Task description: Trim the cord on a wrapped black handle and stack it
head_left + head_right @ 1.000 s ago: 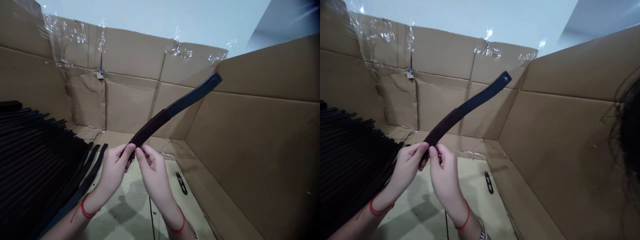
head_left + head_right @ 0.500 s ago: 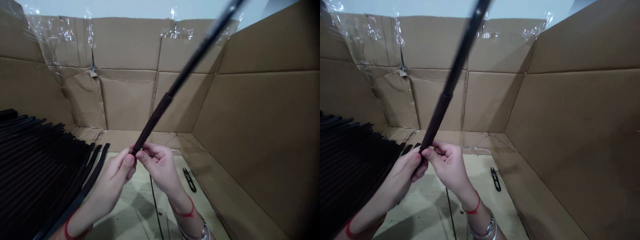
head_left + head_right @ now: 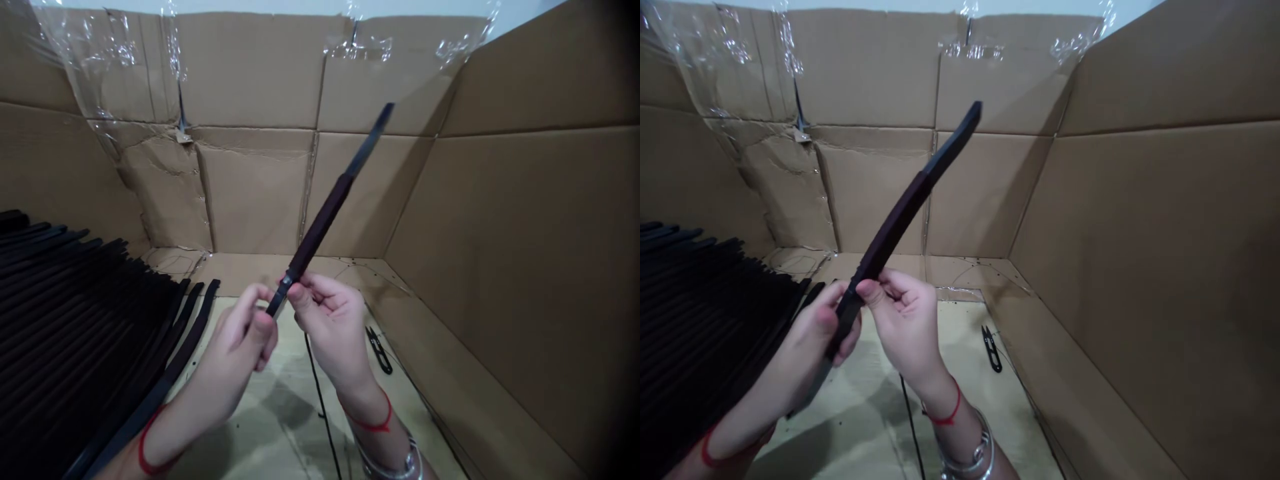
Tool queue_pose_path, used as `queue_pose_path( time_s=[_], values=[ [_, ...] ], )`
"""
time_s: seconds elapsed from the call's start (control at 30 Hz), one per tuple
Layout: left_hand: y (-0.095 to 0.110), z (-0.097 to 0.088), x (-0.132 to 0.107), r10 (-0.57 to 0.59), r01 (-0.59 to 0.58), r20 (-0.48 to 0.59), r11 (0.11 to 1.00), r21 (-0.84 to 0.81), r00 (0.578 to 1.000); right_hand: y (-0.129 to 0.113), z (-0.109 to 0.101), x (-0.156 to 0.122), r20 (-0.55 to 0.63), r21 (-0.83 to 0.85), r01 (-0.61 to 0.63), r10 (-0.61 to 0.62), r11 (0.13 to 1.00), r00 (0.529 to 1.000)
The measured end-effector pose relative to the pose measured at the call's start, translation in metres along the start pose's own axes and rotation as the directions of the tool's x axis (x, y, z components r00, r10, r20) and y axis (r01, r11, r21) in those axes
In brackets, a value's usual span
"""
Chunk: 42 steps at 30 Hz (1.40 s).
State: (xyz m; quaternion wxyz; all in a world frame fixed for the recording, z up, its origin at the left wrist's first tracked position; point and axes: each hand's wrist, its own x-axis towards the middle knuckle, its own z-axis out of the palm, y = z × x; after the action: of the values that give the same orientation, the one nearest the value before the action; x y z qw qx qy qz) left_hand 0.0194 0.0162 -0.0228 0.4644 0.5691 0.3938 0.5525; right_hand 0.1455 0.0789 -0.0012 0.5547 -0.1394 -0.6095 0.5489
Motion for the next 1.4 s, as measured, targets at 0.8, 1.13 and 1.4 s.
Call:
queue_pose_path(
  time_s=[0.8, 1.13, 1.4],
  values=[
    [-0.013, -0.001, 0.014, -0.078, 0.086, 0.184, 0.996, -0.034, 0.980, -0.009, 0.008, -0.011, 0.003, -0.170, 0.055, -0.056, 0.984, 0.998],
    [-0.006, 0.000, 0.002, 0.043, -0.043, 0.009, 0.993, 0.113, 0.999, -0.005, 0.007, -0.008, -0.034, 0.038, 0.012, -0.010, 0.999, 0.999],
    [-0.008, -0.011, 0.017, 0.006, 0.006, 0.152, 0.997, -0.079, 0.988, -0.005, 0.005, -0.009, -0.085, -0.207, 0.087, -0.107, 0.974, 0.991]
  ],
)
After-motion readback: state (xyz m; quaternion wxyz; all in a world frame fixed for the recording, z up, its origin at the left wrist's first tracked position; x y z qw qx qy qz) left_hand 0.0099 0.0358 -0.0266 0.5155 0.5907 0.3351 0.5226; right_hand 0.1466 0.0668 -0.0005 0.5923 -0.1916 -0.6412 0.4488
